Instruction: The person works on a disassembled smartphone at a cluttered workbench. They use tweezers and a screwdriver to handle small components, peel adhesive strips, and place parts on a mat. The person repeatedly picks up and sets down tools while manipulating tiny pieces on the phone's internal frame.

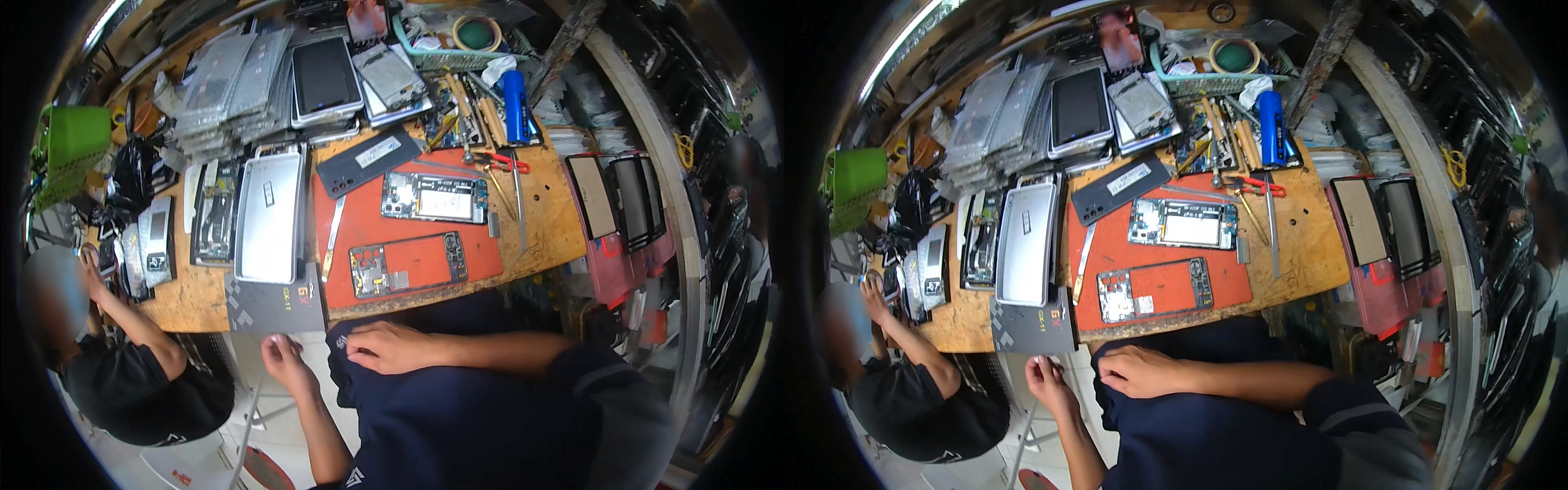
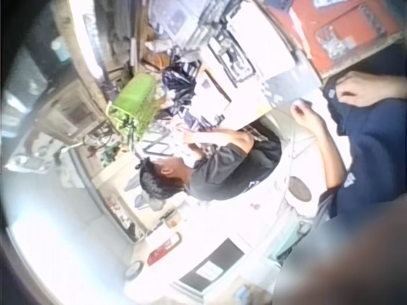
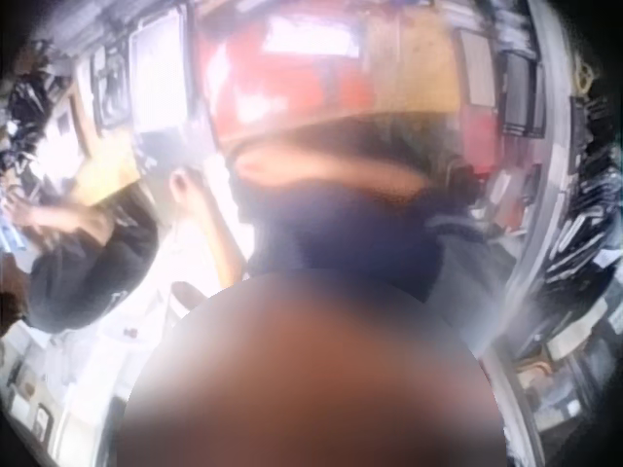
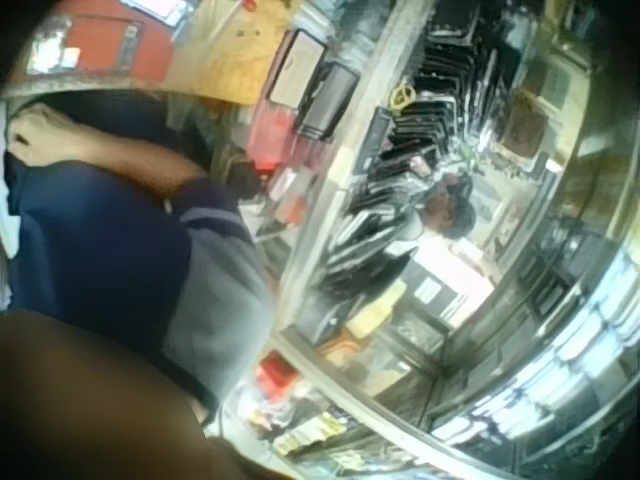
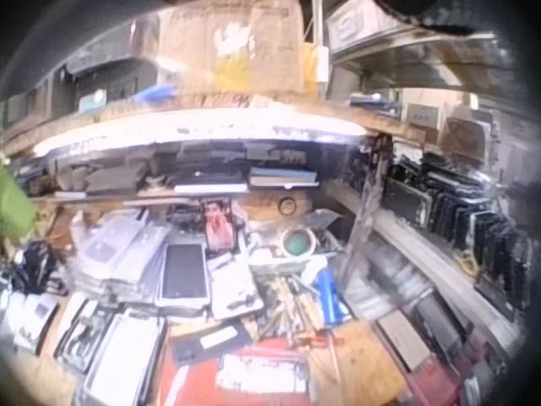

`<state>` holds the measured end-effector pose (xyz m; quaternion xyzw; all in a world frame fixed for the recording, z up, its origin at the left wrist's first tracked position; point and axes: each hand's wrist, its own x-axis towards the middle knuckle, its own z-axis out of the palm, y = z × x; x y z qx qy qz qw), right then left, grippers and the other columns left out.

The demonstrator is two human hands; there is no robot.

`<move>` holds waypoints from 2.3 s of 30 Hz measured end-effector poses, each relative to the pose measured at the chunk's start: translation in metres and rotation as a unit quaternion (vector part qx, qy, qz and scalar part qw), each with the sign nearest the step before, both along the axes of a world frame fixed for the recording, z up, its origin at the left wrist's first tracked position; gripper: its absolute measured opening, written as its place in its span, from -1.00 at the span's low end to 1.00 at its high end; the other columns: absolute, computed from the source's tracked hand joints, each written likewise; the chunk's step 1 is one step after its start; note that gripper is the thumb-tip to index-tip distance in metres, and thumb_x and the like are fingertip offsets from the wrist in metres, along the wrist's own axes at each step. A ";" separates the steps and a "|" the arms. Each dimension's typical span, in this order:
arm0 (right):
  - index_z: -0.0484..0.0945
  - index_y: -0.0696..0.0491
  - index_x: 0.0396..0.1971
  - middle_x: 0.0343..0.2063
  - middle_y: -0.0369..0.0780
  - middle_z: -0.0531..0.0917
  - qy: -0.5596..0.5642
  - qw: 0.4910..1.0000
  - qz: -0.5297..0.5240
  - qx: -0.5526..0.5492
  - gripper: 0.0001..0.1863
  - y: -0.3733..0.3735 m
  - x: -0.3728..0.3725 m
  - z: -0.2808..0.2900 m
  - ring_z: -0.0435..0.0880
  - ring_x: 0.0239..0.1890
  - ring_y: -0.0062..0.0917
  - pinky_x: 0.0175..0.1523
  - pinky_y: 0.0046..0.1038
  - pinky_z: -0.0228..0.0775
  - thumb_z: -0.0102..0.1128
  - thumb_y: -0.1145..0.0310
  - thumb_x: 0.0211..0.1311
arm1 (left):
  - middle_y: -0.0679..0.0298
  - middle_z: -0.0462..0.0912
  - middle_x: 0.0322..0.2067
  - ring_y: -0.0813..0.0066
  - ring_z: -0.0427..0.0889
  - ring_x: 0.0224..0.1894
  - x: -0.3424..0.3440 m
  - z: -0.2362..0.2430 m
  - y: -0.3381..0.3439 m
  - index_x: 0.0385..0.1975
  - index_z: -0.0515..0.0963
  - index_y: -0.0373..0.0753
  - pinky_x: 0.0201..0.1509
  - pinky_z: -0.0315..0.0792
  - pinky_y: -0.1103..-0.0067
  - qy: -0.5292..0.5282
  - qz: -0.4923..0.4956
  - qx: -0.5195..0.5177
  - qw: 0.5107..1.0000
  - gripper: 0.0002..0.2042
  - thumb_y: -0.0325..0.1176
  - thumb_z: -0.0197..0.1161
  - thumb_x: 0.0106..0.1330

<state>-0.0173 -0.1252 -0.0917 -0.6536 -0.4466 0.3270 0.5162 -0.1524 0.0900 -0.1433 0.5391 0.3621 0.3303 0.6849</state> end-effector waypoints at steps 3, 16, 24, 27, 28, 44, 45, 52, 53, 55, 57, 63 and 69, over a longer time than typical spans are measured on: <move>0.63 0.17 -0.22 -0.36 -0.06 0.69 0.038 0.999 -0.004 0.028 -0.90 0.012 -0.007 0.022 0.75 -0.32 -0.22 -0.20 -0.22 0.56 0.30 0.46 0.37 | 0.28 0.63 -0.24 0.54 0.65 -0.26 -0.046 0.060 -0.066 -0.08 0.52 -0.29 -0.19 0.62 0.54 -0.005 -0.062 0.017 0.998 -0.92 -0.51 0.27 0.55; 0.68 0.19 -0.15 -0.31 -0.32 0.77 0.328 0.944 0.005 0.028 -0.91 -0.014 0.016 0.077 0.66 -0.33 -0.81 -0.27 -0.66 0.50 0.26 0.49 0.54 | 0.15 0.66 -0.22 0.51 0.73 -0.31 0.010 0.127 -0.104 -0.03 0.38 -0.31 -0.27 0.70 0.59 -0.082 -0.097 -0.068 0.990 -0.73 -0.61 0.36 0.46; 0.63 0.25 -0.14 -0.28 -0.26 0.70 0.229 0.969 -0.076 0.060 -0.92 -0.016 0.015 0.086 0.67 -0.33 -0.73 -0.28 -0.63 0.55 0.28 0.54 0.51 | 0.08 0.66 -0.18 0.23 0.73 -0.19 0.012 0.133 -0.101 0.09 0.57 -0.39 -0.16 0.66 0.47 0.071 -0.100 0.495 0.860 -0.58 -0.62 0.53 0.25; 0.63 0.26 -0.17 -0.30 -0.27 0.70 0.156 0.980 -0.100 0.072 -0.93 -0.010 0.012 0.088 0.67 -0.34 -0.75 -0.28 -0.63 0.54 0.30 0.57 0.47 | 0.01 0.70 -0.14 0.22 0.74 -0.13 0.014 0.127 -0.107 0.22 0.48 -0.40 -0.15 0.66 0.45 0.013 -0.025 0.433 0.901 -0.43 -0.69 0.54 0.20; 0.63 0.26 -0.18 -0.31 -0.28 0.70 0.147 0.980 -0.109 0.073 -0.93 -0.008 0.011 0.089 0.66 -0.35 -0.76 -0.29 -0.63 0.53 0.31 0.58 0.45 | 0.00 0.71 -0.14 0.23 0.74 -0.14 0.012 0.126 -0.107 0.25 0.45 -0.40 -0.15 0.67 0.46 0.020 -0.021 0.468 0.883 -0.40 -0.71 0.54 0.20; 0.59 0.18 -0.23 -0.40 -0.11 0.63 -0.081 0.984 -0.094 0.124 -0.86 -0.002 0.012 0.090 0.69 -0.45 -0.25 -0.36 -0.29 0.51 0.37 0.64 0.28 | 0.04 0.81 -0.25 0.36 0.84 -0.16 0.011 0.141 -0.110 0.47 0.24 -0.56 -0.02 0.76 0.50 0.069 -0.101 0.353 0.928 -0.28 -0.65 0.44 0.34; 0.59 0.18 -0.22 -0.40 -0.11 0.63 -0.078 0.984 -0.095 0.127 -0.85 -0.001 0.012 0.089 0.69 -0.45 -0.24 -0.36 -0.29 0.51 0.37 0.64 0.28 | 0.05 0.80 -0.25 0.37 0.84 -0.17 0.011 0.141 -0.109 0.47 0.24 -0.56 -0.02 0.76 0.50 0.063 -0.106 0.348 0.929 -0.28 -0.65 0.44 0.33; 0.59 0.18 -0.21 -0.39 -0.19 0.61 -0.012 0.989 -0.082 0.124 -0.84 -0.007 0.013 0.088 0.71 -0.45 -0.48 -0.39 -0.45 0.55 0.35 0.68 0.28 | 0.10 0.73 -0.20 0.47 0.76 -0.14 0.014 0.145 -0.110 0.50 0.16 -0.48 0.03 0.69 0.54 0.004 -0.114 0.174 0.978 -0.27 -0.69 0.37 0.36; 0.60 0.19 -0.21 -0.38 -0.20 0.63 0.001 0.989 -0.084 0.124 -0.84 -0.007 0.013 0.089 0.69 -0.44 -0.52 -0.36 -0.48 0.53 0.35 0.69 0.27 | 0.11 0.71 -0.18 0.49 0.74 -0.13 0.014 0.147 -0.111 0.51 0.14 -0.46 0.04 0.68 0.54 -0.016 -0.108 0.116 0.987 -0.27 -0.70 0.36 0.37; 0.62 0.20 -0.22 -0.35 -0.21 0.65 0.040 0.988 -0.085 0.122 -0.85 -0.008 0.013 0.089 0.63 -0.41 -0.60 -0.31 -0.53 0.49 0.33 0.71 0.25 | 0.12 0.68 -0.16 0.50 0.72 -0.13 0.014 0.150 -0.109 0.51 0.12 -0.41 0.04 0.67 0.54 -0.043 -0.107 0.074 0.991 -0.27 -0.71 0.33 0.39; 0.62 0.20 -0.24 -0.36 -0.22 0.65 0.030 0.989 -0.088 0.117 -0.85 -0.008 0.013 0.089 0.63 -0.41 -0.61 -0.31 -0.54 0.48 0.34 0.70 0.24 | 0.13 0.66 -0.16 0.51 0.70 -0.14 0.014 0.152 -0.106 0.49 0.12 -0.37 0.02 0.66 0.55 -0.063 -0.100 0.045 0.992 -0.30 -0.71 0.31 0.40; 0.60 0.20 -0.26 -0.39 -0.24 0.64 0.023 0.990 -0.097 0.105 -0.87 -0.010 0.015 0.089 0.62 -0.43 -0.64 -0.30 -0.56 0.47 0.33 0.69 0.25 | 0.20 0.61 -0.21 0.51 0.61 -0.23 0.005 0.143 -0.087 0.28 0.28 -0.28 -0.14 0.54 0.54 -0.081 -0.044 0.034 0.995 -0.53 -0.59 0.33 0.48; 0.60 0.20 -0.25 -0.38 -0.27 0.68 0.172 0.976 -0.113 0.064 -0.92 -0.015 0.017 0.086 0.67 -0.40 -0.72 -0.31 -0.60 0.53 0.32 0.65 0.33 | 0.24 0.56 -0.19 0.48 0.61 -0.14 -0.030 0.067 0.014 -0.01 0.50 -0.32 0.10 0.56 0.47 -0.140 0.229 -0.012 0.963 -0.90 -0.49 0.14 0.59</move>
